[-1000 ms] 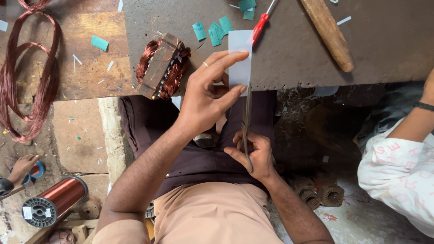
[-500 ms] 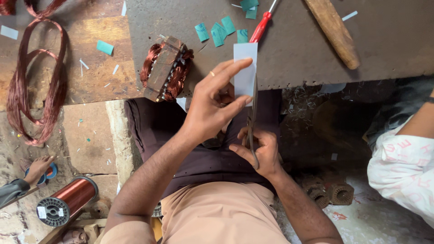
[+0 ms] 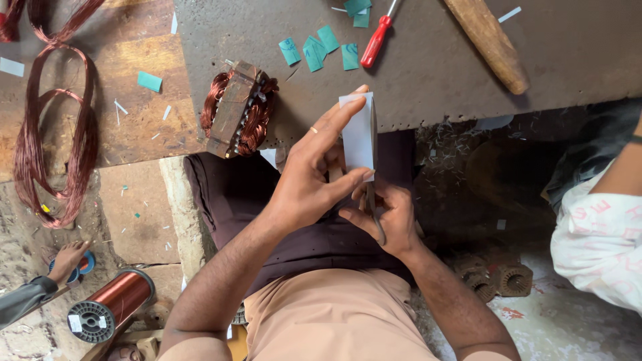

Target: The person is placing insulation paper into the slots of a motor stator and winding copper wire into it by hand and using scissors.

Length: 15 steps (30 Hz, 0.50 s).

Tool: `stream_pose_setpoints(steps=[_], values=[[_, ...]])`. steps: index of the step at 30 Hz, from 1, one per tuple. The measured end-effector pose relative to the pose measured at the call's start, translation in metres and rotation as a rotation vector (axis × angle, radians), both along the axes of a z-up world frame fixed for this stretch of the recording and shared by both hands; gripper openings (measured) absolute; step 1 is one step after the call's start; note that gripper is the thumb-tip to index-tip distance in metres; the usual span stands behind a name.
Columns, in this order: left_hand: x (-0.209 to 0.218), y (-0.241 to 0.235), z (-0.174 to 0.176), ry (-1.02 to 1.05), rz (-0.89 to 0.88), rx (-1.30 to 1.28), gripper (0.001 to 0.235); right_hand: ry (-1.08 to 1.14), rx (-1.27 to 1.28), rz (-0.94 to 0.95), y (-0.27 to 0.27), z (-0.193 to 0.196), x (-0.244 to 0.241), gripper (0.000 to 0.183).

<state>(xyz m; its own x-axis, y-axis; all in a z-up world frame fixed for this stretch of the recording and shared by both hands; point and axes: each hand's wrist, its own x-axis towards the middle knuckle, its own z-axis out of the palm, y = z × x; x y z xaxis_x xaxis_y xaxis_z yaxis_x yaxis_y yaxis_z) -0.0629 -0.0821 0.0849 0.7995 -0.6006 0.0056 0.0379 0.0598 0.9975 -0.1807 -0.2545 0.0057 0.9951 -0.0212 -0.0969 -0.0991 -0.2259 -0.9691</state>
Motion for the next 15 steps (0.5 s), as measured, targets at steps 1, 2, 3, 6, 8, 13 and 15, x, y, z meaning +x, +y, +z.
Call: stream_pose_setpoints(steps=[1,2,3,6,8,13,15], values=[[0.0,0.0,0.001,-0.001,-0.008,0.0,0.09,0.018,0.009,-0.007,0.0,0.0,-0.001,0.035],[0.001,0.0,0.001,-0.004,-0.012,0.001,0.091,0.033,0.02,-0.011,0.001,-0.001,-0.002,0.035],[0.001,0.0,0.001,-0.007,-0.017,0.003,0.091,0.049,0.031,-0.015,0.001,-0.003,-0.003,0.035],[0.0,0.0,0.0,0.046,-0.018,-0.002,0.09,0.055,0.036,-0.027,0.001,-0.011,-0.01,0.036],[-0.002,-0.002,-0.002,0.087,0.023,-0.07,0.09,-0.002,0.028,-0.031,0.002,-0.016,-0.011,0.034],[-0.021,-0.014,-0.006,0.233,0.273,-0.317,0.088,-0.187,0.472,-0.105,0.009,-0.01,-0.002,0.043],[-0.027,-0.021,-0.011,0.278,0.313,-0.405,0.072,-0.319,0.467,-0.187,0.008,-0.005,0.009,0.044]])
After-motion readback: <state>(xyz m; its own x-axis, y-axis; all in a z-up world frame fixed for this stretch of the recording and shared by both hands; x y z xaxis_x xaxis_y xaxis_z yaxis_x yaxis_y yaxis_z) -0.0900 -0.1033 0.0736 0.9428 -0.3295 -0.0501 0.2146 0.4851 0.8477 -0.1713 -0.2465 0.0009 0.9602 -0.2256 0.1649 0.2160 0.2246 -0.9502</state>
